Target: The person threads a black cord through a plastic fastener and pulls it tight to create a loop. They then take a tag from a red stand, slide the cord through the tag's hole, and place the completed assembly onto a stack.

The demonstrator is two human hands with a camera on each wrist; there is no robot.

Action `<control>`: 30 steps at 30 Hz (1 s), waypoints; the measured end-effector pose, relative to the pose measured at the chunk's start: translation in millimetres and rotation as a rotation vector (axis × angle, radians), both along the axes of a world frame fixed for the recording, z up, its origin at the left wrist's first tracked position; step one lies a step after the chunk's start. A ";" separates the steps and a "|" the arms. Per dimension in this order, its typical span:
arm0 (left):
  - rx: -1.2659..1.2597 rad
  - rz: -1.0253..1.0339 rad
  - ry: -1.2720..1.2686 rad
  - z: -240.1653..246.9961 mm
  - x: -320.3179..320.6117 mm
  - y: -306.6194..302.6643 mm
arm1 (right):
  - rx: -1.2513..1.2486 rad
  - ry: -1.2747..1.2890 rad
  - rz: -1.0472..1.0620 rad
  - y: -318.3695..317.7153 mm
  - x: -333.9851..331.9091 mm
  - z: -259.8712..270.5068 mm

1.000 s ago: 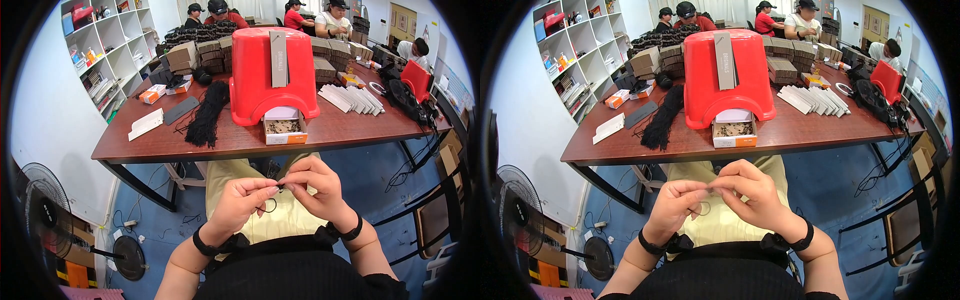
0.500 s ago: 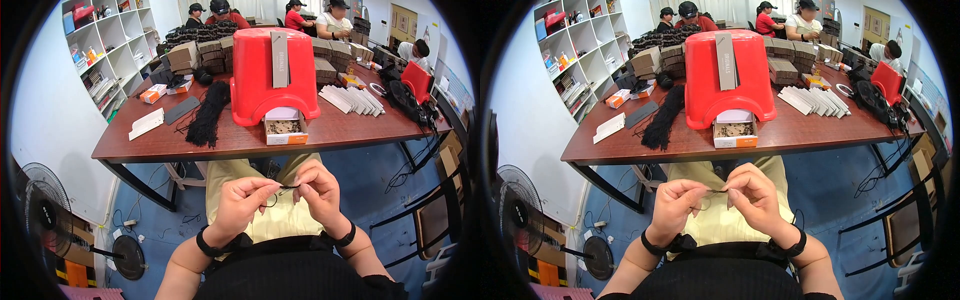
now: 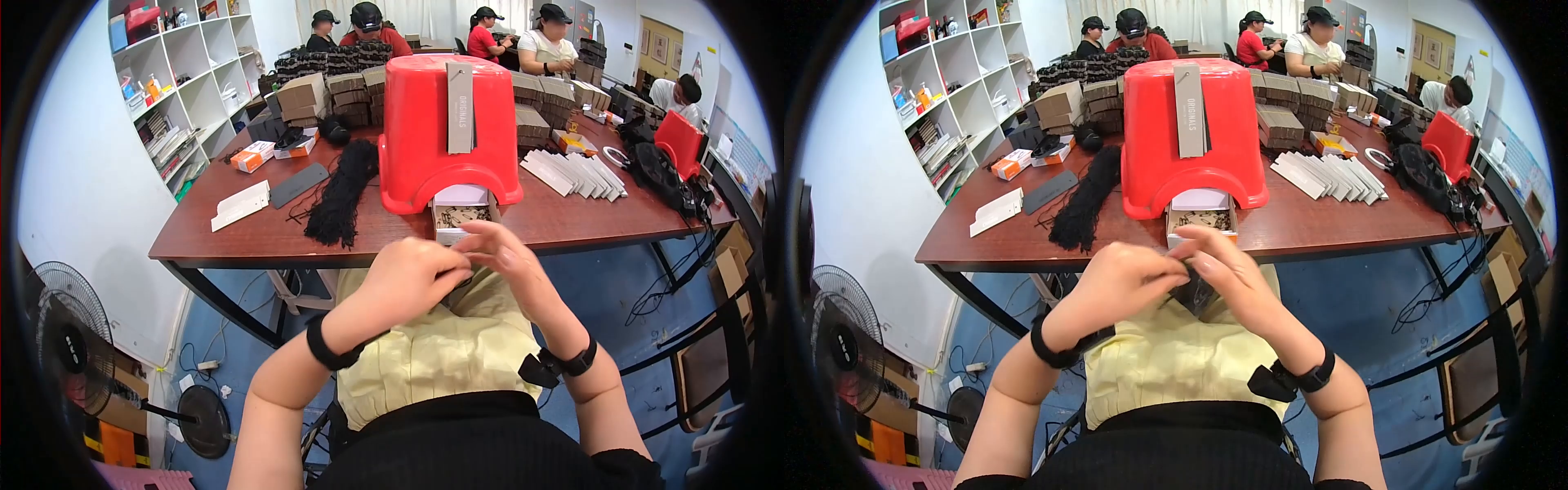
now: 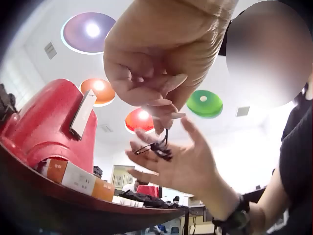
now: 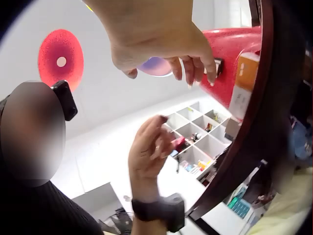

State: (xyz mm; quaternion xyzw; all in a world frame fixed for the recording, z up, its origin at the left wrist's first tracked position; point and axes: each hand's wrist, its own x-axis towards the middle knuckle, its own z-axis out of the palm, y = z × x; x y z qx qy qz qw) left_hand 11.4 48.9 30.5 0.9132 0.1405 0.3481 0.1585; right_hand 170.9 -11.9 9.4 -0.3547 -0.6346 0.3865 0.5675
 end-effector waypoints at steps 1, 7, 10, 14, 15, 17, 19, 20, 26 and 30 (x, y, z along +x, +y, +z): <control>-0.015 0.033 0.054 4.2 7.0 4.7 | -0.031 -0.050 -0.009 4.9 -5.4 5.0; -0.244 0.110 0.072 25.4 24.8 37.5 | -0.461 -0.080 -0.085 35.8 9.5 27.0; -0.320 0.113 -0.202 29.3 35.9 73.6 | -0.380 -0.068 -0.127 45.3 30.9 33.2; 0.114 0.588 -0.374 44.8 72.6 88.6 | -0.330 -0.003 -0.270 46.8 46.3 44.1; 0.239 0.730 -0.393 44.6 83.4 90.8 | -0.319 0.003 -0.282 47.8 48.7 41.8; 0.220 0.763 -0.343 44.0 95.3 99.8 | -0.333 0.009 -0.250 48.0 51.6 35.6; 0.250 0.794 -0.351 42.1 102.3 108.9 | -0.347 0.019 -0.219 44.7 52.7 34.0; 0.301 0.775 -0.400 39.0 103.9 112.9 | -0.353 0.007 -0.228 42.4 51.2 35.0; 0.170 0.660 -0.369 43.1 87.4 114.7 | -0.355 0.009 -0.272 37.3 50.5 38.7; 0.198 0.598 -0.344 44.2 81.0 120.7 | -0.289 -0.055 -0.269 41.3 55.7 41.7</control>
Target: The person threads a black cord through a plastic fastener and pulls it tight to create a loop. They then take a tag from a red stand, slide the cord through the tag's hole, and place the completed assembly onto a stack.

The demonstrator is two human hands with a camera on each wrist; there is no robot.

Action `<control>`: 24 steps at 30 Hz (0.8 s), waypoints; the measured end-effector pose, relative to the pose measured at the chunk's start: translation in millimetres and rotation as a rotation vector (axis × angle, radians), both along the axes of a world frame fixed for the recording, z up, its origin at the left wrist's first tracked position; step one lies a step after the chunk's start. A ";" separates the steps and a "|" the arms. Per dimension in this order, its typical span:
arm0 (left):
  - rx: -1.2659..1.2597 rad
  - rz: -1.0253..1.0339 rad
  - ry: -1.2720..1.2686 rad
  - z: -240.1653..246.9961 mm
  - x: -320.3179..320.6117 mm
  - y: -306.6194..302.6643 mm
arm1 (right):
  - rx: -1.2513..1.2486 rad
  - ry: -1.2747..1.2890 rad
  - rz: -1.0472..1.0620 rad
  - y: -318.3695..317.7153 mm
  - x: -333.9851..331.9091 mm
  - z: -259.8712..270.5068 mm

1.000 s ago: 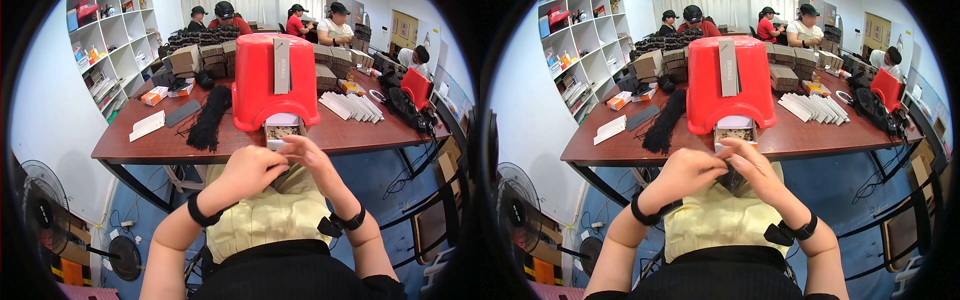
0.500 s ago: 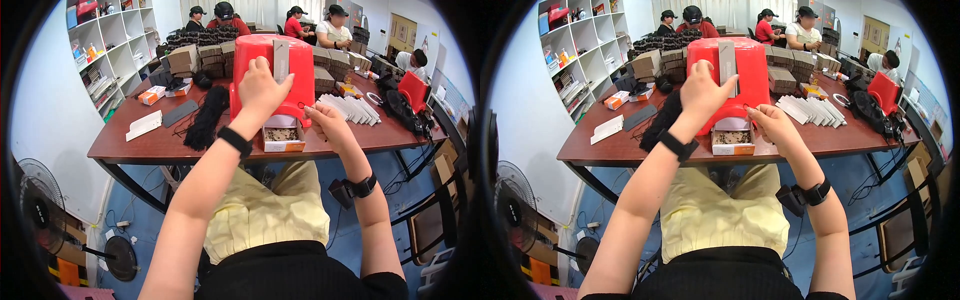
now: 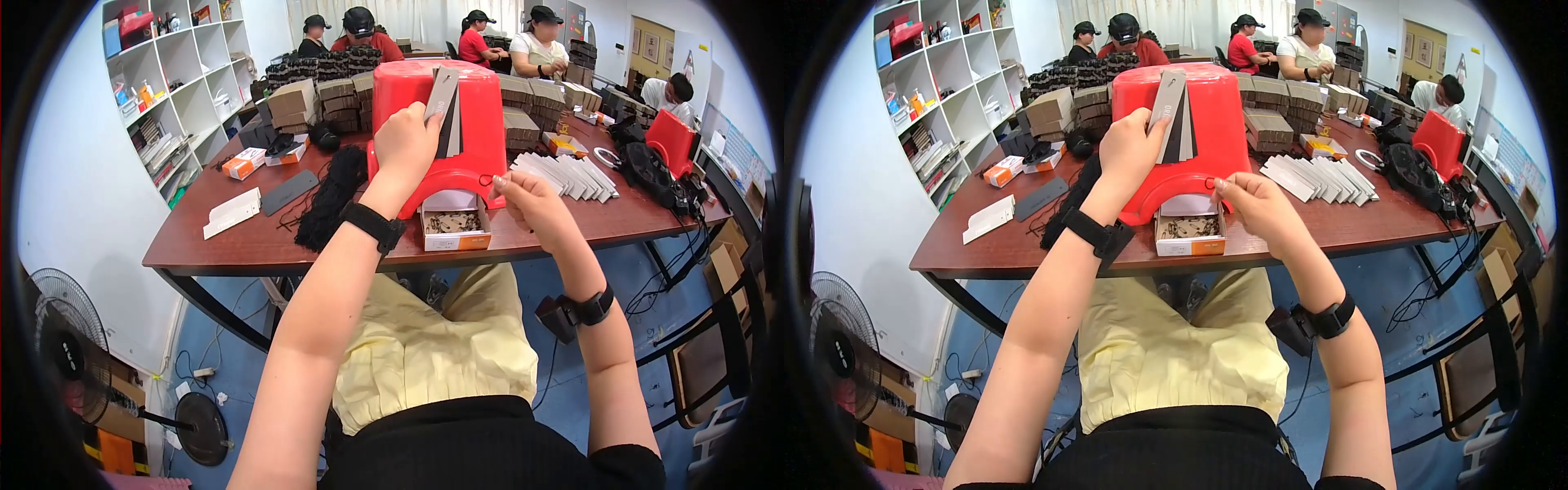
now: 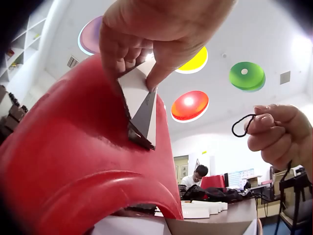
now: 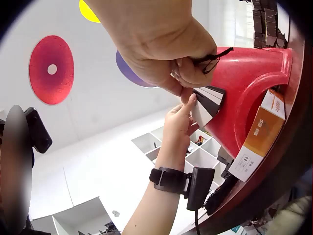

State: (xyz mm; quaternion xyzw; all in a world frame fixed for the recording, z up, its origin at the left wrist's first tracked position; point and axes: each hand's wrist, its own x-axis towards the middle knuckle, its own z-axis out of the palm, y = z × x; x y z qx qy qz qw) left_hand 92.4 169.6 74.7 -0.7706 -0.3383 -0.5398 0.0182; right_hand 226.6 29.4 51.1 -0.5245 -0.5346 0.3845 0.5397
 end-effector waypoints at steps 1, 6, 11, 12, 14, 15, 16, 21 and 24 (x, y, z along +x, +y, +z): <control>0.027 -0.005 0.010 -0.3 -1.5 0.4 | 0.028 -0.033 0.009 1.2 1.4 3.9; -0.086 -0.133 -0.013 -0.6 -3.5 6.4 | 0.162 -0.075 -0.028 17.9 2.0 38.9; -0.810 -0.804 -0.412 -0.3 7.3 9.8 | 0.236 -0.012 0.096 40.5 -0.8 68.2; -0.781 -0.852 -0.415 -0.6 8.7 8.4 | 0.230 0.022 0.111 46.9 -1.7 70.7; -0.755 -0.952 -0.450 -1.1 11.6 6.1 | 0.192 0.052 0.120 59.0 -1.5 72.8; -0.755 -0.952 -0.452 -2.1 12.0 7.7 | 0.157 0.084 0.129 64.6 -1.2 73.5; -0.729 -0.960 -0.429 -3.0 12.2 9.3 | 0.156 0.083 0.130 70.0 -1.0 74.0; -0.647 -1.020 -0.420 -3.9 7.4 5.9 | 0.022 0.208 0.090 88.5 10.4 65.2; -0.603 -1.017 -0.411 -4.0 -0.4 6.7 | 0.039 0.175 0.091 84.4 12.5 58.4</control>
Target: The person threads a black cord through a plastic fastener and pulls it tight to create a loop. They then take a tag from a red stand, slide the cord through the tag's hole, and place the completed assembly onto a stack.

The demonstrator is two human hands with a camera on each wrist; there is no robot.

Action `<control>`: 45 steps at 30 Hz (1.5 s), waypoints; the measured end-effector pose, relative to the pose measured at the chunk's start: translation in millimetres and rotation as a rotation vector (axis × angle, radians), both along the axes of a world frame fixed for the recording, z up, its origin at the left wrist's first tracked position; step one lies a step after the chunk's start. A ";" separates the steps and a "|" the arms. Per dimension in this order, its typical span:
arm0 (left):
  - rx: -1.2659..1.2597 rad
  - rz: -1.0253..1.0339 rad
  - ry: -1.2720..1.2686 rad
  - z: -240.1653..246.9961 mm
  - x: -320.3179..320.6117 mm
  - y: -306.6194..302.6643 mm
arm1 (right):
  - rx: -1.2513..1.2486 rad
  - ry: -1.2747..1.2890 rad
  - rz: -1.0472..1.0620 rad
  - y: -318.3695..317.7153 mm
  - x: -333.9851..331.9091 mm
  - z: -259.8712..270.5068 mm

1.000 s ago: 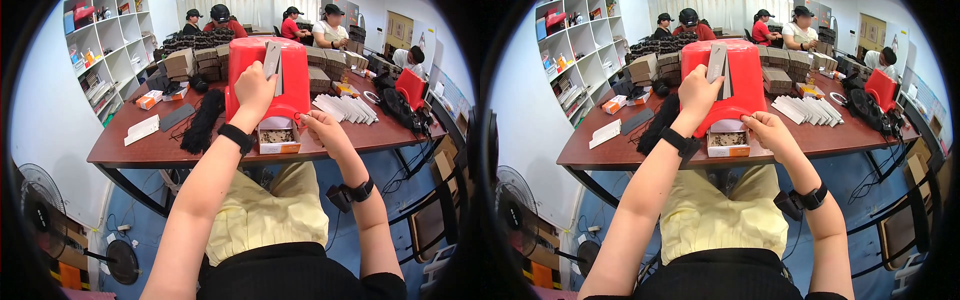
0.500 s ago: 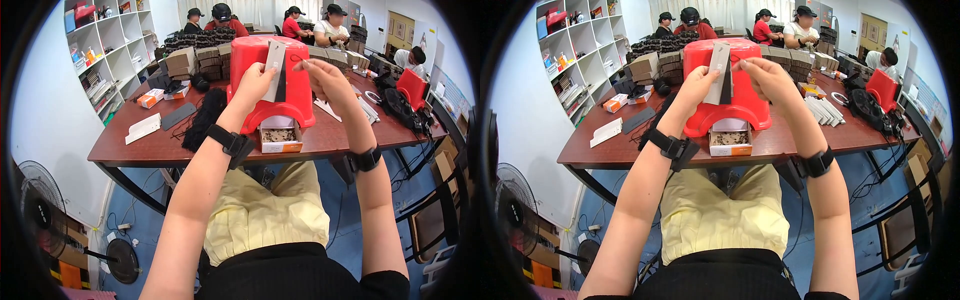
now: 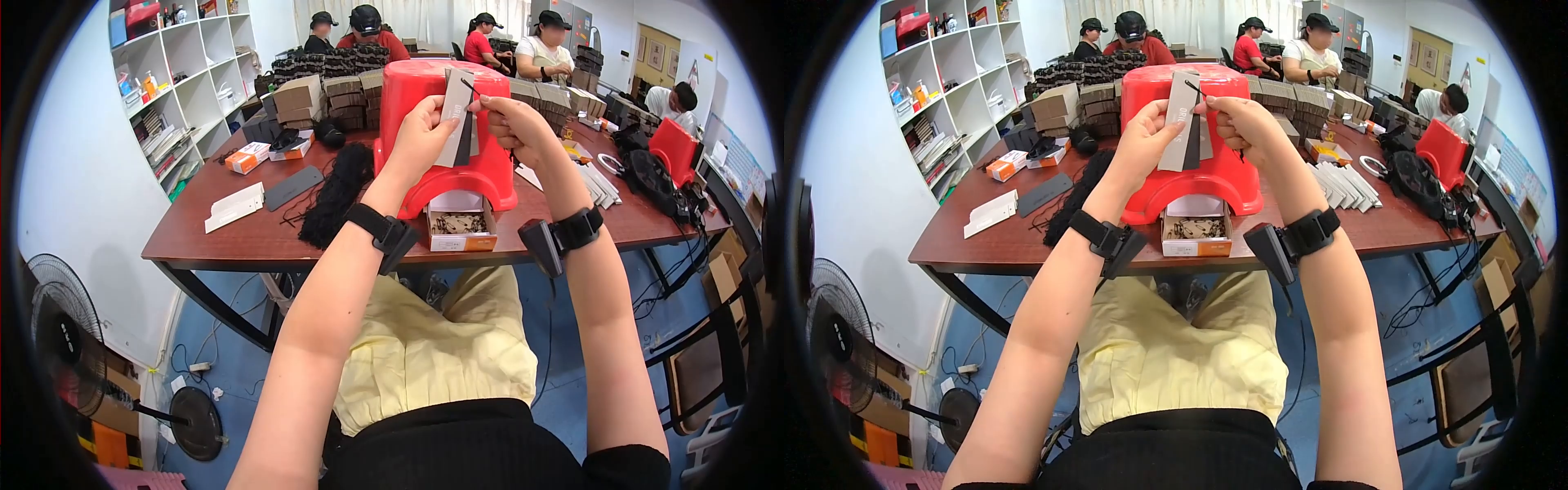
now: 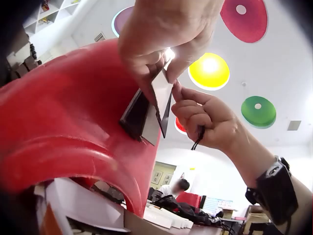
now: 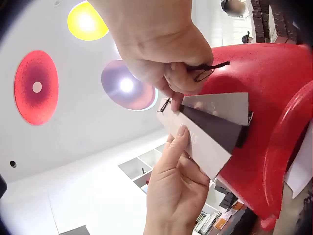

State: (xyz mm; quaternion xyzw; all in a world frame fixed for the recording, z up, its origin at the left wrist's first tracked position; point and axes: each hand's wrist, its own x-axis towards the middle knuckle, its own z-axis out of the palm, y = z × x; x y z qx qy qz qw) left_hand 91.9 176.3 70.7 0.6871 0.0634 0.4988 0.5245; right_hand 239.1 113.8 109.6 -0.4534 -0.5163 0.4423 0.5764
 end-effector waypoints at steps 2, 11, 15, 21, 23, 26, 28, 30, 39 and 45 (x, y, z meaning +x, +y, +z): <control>0.080 -0.044 -0.027 0.7 -4.3 0.0 | 0.023 -0.014 -0.003 -3.8 -1.2 0.2; 0.204 -0.006 0.068 18.5 -26.4 15.8 | 0.008 0.075 -0.034 7.6 6.2 4.6; 0.162 -0.092 0.232 42.4 -37.0 9.6 | 0.012 -0.008 0.045 12.4 8.1 1.1; 0.311 -0.051 0.389 47.0 -39.3 -5.6 | 0.072 -0.038 -0.005 18.4 6.9 -1.8; 0.285 -0.055 0.420 32.5 -39.9 0.5 | 0.088 -0.043 -0.040 12.7 0.9 2.0; 0.239 -0.082 0.448 16.9 -44.6 -2.2 | 0.075 -0.082 -0.060 7.4 -5.7 12.3; 0.193 -0.083 0.428 12.9 -47.1 -6.9 | 0.043 -0.111 -0.049 10.1 -6.3 12.7; 0.151 -0.032 0.392 12.6 -50.1 -14.0 | 0.040 -0.176 -0.079 14.2 -6.6 11.8; 0.846 0.532 0.323 -3.4 -75.1 -55.5 | 0.205 -0.359 -0.012 -54.1 -24.7 0.1; 1.114 0.613 0.211 -14.0 -86.7 -88.2 | 0.407 -0.643 0.077 -86.5 -35.6 -7.3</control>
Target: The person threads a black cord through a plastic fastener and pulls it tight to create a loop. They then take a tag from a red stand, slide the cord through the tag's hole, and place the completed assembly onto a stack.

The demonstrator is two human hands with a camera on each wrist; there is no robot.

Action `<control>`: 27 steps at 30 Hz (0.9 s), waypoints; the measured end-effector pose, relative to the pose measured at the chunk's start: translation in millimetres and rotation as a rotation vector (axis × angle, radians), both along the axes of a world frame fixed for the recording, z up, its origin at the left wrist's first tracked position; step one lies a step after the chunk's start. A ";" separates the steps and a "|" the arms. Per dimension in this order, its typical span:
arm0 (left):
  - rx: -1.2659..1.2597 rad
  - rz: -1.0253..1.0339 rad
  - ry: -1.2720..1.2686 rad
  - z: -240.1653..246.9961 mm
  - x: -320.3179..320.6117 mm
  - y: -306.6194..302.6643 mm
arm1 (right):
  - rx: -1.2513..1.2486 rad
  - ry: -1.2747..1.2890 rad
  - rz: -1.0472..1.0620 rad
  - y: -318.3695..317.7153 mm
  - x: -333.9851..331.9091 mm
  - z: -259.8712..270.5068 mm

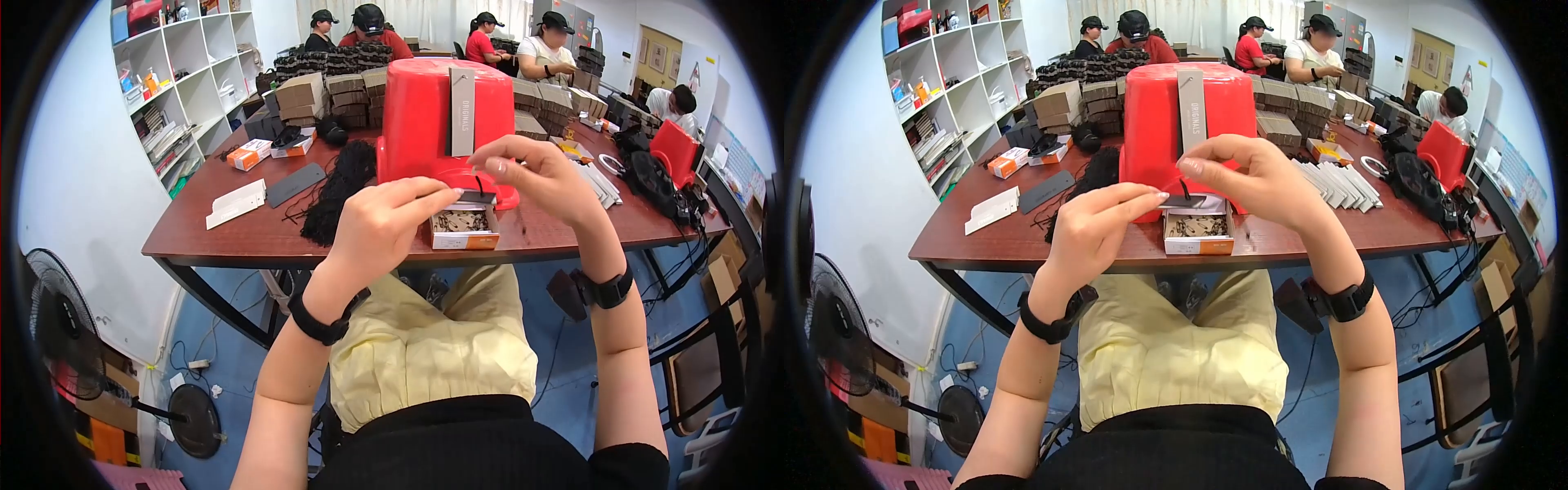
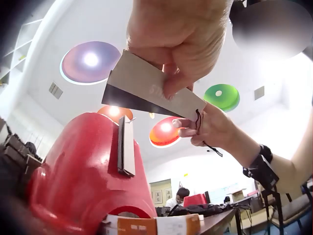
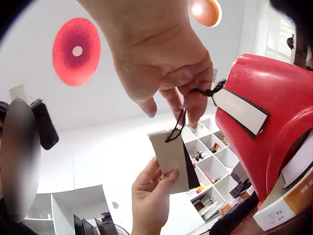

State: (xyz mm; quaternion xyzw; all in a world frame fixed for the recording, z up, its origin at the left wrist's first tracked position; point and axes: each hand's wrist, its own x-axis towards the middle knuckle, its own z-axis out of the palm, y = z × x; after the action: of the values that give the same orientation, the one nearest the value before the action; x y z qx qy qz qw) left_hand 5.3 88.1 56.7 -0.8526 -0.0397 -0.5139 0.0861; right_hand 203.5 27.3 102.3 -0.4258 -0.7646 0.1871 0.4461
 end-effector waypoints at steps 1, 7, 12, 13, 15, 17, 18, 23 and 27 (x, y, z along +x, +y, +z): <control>-0.015 -0.011 0.003 0.0 -0.6 -4.3 | -0.073 -0.010 0.029 -6.2 -5.2 2.7; -0.194 -0.148 -0.024 -7.6 -3.7 -10.5 | -0.319 0.177 0.223 -8.9 -4.5 -5.9; -0.459 -0.236 -0.031 -10.7 -8.5 -24.7 | -0.310 0.305 0.401 -11.4 -7.1 -11.4; -0.459 -0.236 -0.031 -12.1 -8.8 -25.6 | -0.310 0.305 0.401 -12.3 -7.2 -11.9; -0.491 -0.275 -0.041 -14.7 -8.9 -26.7 | -0.341 0.337 0.395 -13.8 -6.5 -12.3; -0.536 -0.292 -0.038 -16.4 -9.4 -29.7 | -0.334 0.353 0.419 -12.2 -3.8 -15.2; -0.582 -0.309 -0.035 -17.2 -9.6 -30.9 | -0.326 0.368 0.443 -11.7 -3.1 -16.5; -0.601 -0.315 -0.009 -20.1 -9.7 -33.4 | -0.299 0.386 0.415 -19.4 -9.2 -15.0; -0.708 -0.380 -0.019 -27.1 -11.1 -34.7 | -0.322 0.565 0.404 -22.9 -9.8 -18.3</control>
State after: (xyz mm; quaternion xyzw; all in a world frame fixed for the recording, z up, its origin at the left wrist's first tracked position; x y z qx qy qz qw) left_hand -5.9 53.4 29.6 -0.8169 -0.0567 -0.4830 -0.3100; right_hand 193.7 4.3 84.0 -0.2627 -0.6408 0.4992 0.5207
